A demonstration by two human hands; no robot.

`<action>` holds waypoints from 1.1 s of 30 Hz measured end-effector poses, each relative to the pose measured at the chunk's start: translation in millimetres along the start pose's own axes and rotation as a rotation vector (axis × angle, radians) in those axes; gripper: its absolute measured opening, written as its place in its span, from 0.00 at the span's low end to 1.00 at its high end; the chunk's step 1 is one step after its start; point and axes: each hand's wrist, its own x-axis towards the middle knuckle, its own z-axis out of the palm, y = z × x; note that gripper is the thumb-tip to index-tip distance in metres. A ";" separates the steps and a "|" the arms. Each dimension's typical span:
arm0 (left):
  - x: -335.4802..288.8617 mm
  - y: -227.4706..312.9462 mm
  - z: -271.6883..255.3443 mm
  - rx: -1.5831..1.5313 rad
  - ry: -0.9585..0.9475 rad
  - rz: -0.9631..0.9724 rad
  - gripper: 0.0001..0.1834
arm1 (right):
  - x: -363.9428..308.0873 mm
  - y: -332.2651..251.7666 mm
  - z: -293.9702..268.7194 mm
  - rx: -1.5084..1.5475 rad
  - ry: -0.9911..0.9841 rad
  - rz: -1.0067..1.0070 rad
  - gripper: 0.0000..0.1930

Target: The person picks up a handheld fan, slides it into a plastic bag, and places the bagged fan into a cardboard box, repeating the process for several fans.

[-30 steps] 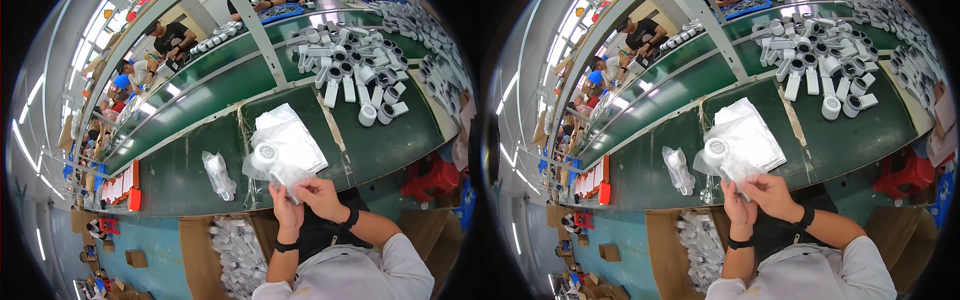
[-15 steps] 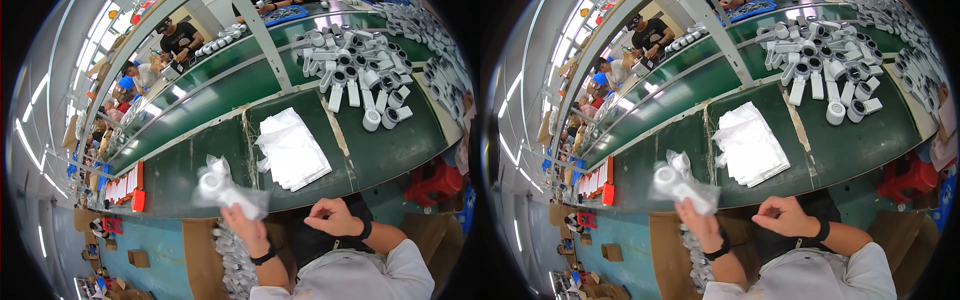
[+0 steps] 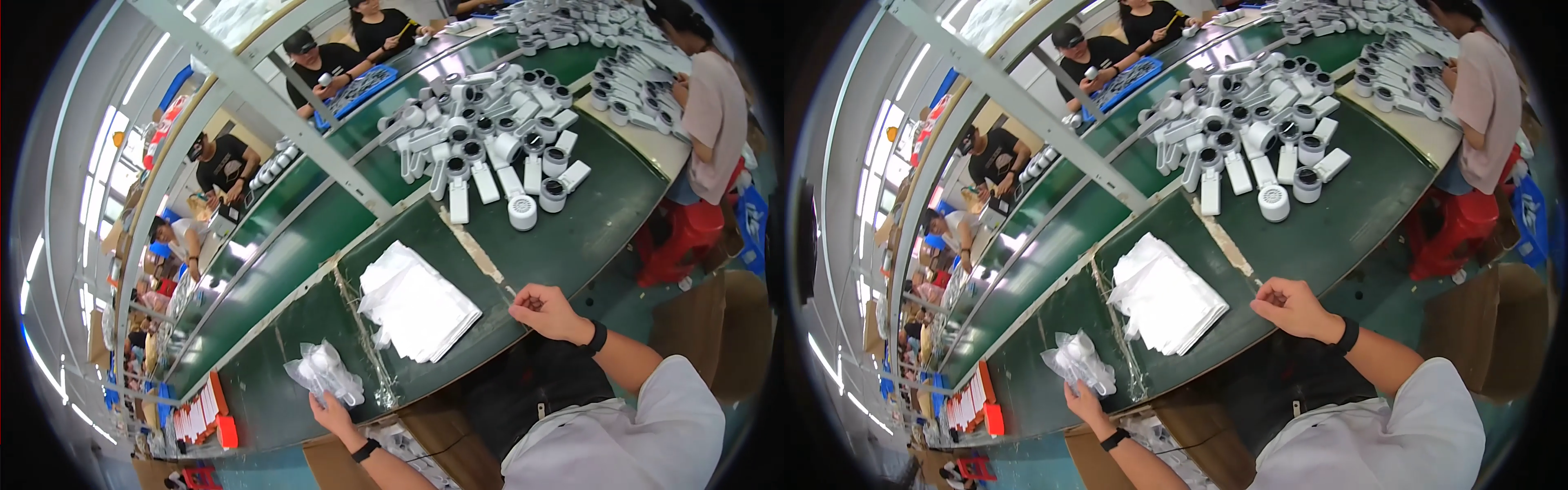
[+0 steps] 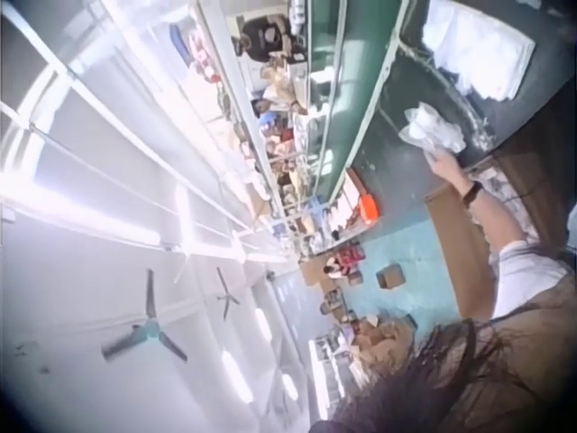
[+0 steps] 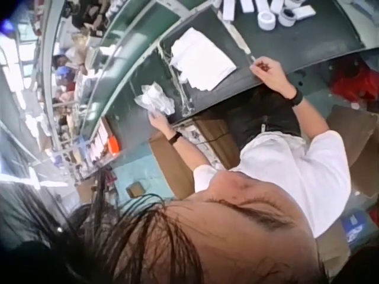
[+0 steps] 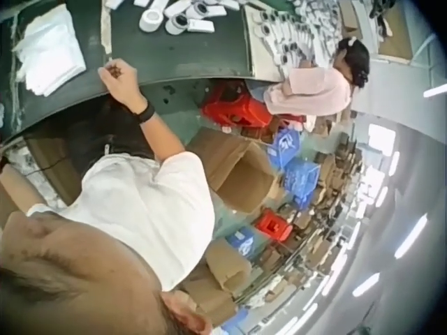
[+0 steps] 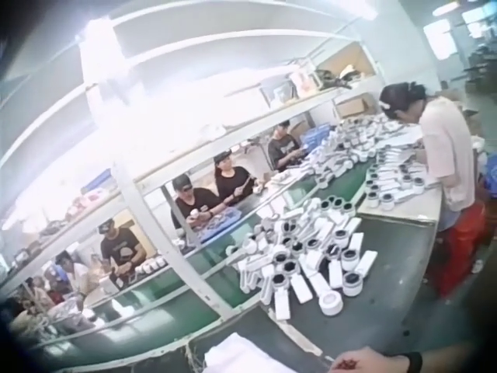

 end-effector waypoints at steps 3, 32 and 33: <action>-4.7 15.8 -4.1 0.142 -0.038 -0.097 0.28 | -22.8 19.8 -22.6 -0.163 -0.004 0.011 0.05; -35.5 5.6 17.6 0.235 0.390 0.127 0.22 | -283.5 109.9 -56.0 -1.285 0.072 -0.048 0.07; -35.5 6.2 19.0 0.229 0.381 0.148 0.22 | -278.1 108.5 -58.3 -1.290 0.078 -0.049 0.07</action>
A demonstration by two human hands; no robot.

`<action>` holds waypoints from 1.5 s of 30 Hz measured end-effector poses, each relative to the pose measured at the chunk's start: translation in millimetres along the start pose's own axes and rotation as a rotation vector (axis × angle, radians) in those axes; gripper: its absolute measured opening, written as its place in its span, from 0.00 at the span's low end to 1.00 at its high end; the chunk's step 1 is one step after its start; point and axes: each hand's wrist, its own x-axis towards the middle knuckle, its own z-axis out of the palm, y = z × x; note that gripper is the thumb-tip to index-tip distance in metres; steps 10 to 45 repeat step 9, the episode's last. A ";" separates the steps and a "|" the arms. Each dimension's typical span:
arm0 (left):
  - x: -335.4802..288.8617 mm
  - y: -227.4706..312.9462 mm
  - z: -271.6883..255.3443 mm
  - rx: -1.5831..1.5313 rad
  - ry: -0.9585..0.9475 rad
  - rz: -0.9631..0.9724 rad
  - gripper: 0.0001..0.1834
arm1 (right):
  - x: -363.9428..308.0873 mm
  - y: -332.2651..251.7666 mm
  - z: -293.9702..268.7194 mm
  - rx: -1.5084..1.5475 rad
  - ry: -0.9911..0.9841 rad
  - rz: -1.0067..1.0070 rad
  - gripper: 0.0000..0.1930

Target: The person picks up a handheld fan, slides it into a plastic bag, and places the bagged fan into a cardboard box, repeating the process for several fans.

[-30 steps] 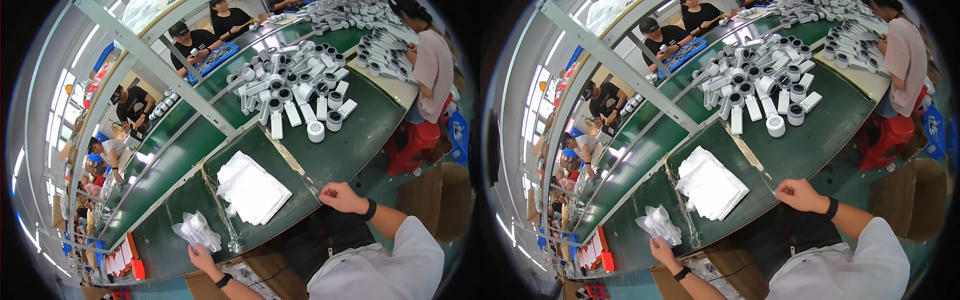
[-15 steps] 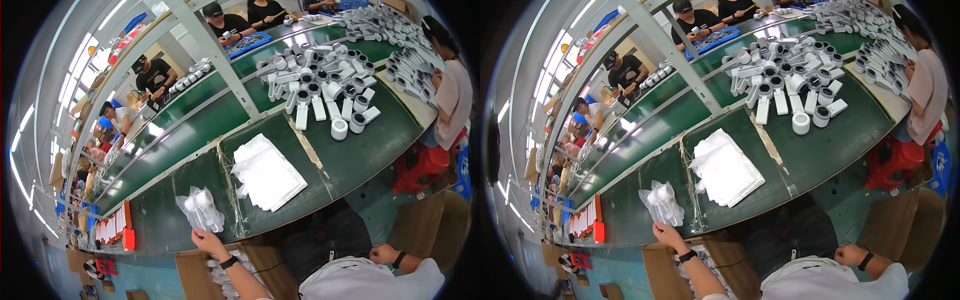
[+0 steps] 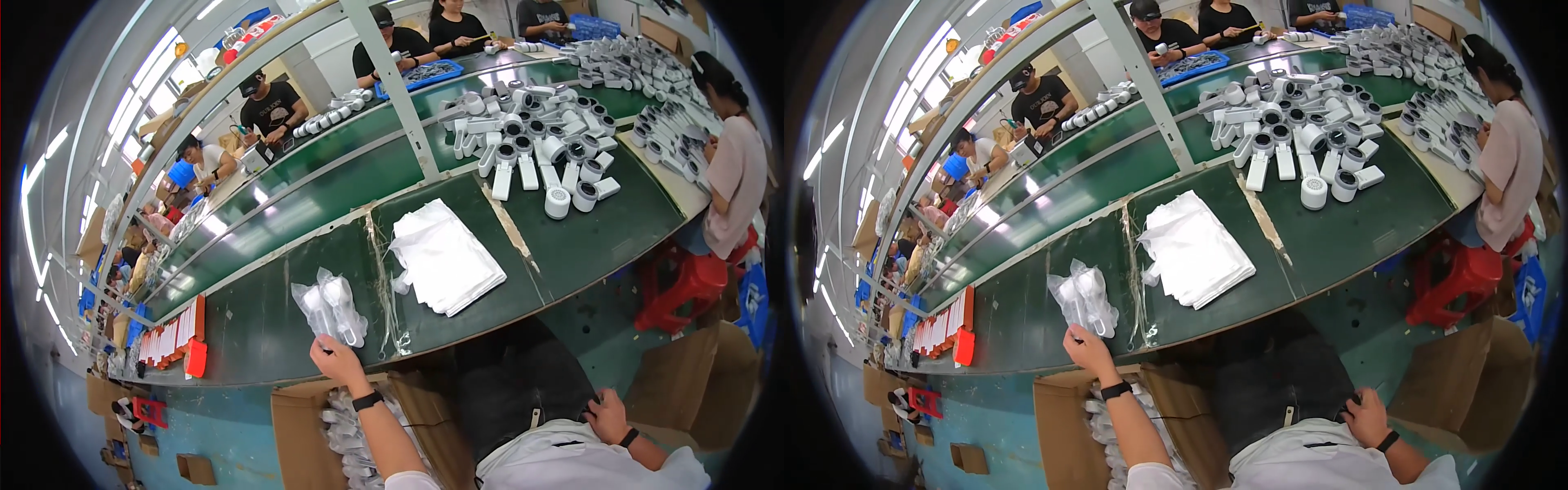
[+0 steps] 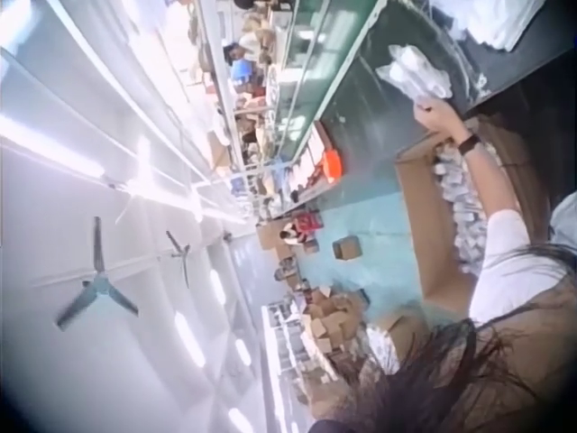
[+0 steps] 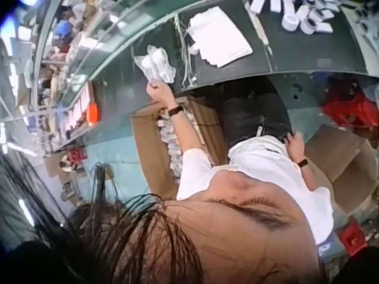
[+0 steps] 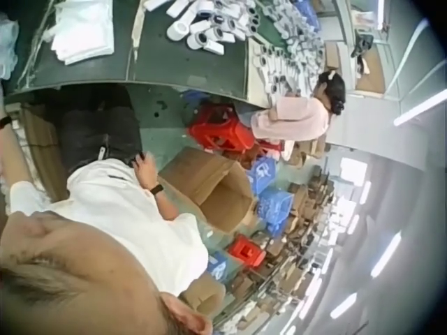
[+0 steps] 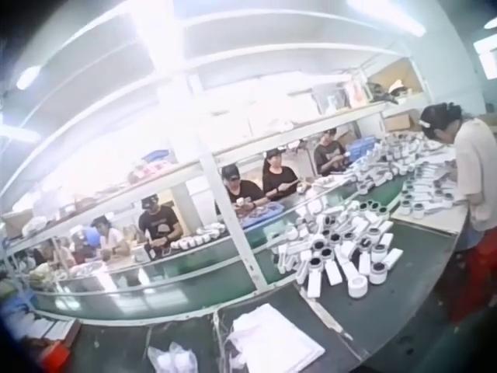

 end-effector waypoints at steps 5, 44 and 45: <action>-2.3 8.3 -1.7 -0.005 -0.013 -0.026 0.19 | 1.4 15.6 -7.0 0.012 0.021 -0.451 0.12; -1.7 6.4 -2.3 -0.002 -0.003 -0.031 0.19 | -65.3 91.3 -23.0 0.211 -0.351 -0.453 0.19; -1.7 6.4 -2.3 -0.002 -0.003 -0.031 0.19 | -65.3 91.3 -23.0 0.211 -0.351 -0.453 0.19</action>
